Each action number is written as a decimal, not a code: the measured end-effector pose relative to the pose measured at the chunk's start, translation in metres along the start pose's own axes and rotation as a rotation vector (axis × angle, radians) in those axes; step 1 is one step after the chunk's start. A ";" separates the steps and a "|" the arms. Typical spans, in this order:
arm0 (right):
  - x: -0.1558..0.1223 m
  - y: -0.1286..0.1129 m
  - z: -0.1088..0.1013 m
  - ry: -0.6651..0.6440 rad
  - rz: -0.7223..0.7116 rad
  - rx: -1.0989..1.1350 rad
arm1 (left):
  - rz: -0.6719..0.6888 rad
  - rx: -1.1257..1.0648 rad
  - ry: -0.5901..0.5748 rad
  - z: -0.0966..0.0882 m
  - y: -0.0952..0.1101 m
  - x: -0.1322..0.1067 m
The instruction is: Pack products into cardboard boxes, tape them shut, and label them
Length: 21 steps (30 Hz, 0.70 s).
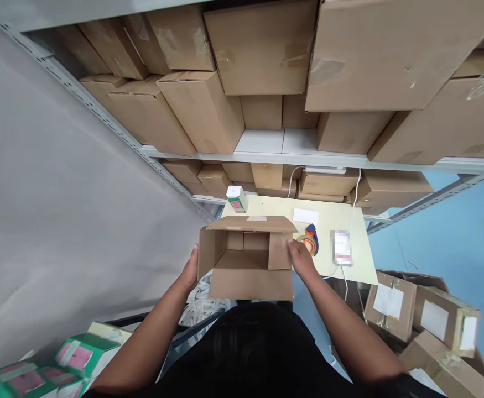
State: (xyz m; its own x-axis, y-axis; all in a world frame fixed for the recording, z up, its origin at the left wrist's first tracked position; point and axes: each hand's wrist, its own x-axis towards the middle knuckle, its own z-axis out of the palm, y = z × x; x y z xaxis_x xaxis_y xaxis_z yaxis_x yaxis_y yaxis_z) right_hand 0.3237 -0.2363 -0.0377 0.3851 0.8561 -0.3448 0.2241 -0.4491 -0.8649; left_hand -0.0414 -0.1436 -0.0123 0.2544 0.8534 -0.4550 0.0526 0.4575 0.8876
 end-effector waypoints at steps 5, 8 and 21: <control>-0.007 -0.019 0.009 -0.001 -0.005 -0.212 | 0.213 0.122 -0.090 -0.006 0.007 -0.005; -0.008 -0.024 0.022 -0.042 -0.047 -0.452 | 0.194 0.197 -0.149 -0.009 0.004 -0.001; -0.018 -0.042 0.079 0.143 0.072 -0.677 | 0.146 0.384 0.025 -0.029 -0.039 0.051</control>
State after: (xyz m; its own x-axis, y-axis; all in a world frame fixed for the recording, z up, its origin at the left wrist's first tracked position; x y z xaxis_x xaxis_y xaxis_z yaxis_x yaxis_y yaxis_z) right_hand 0.2367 -0.2125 -0.0243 0.5234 0.7971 -0.3012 0.6849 -0.6038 -0.4078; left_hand -0.0587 -0.1103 -0.0721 0.2628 0.9104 -0.3195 0.3754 0.2086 0.9031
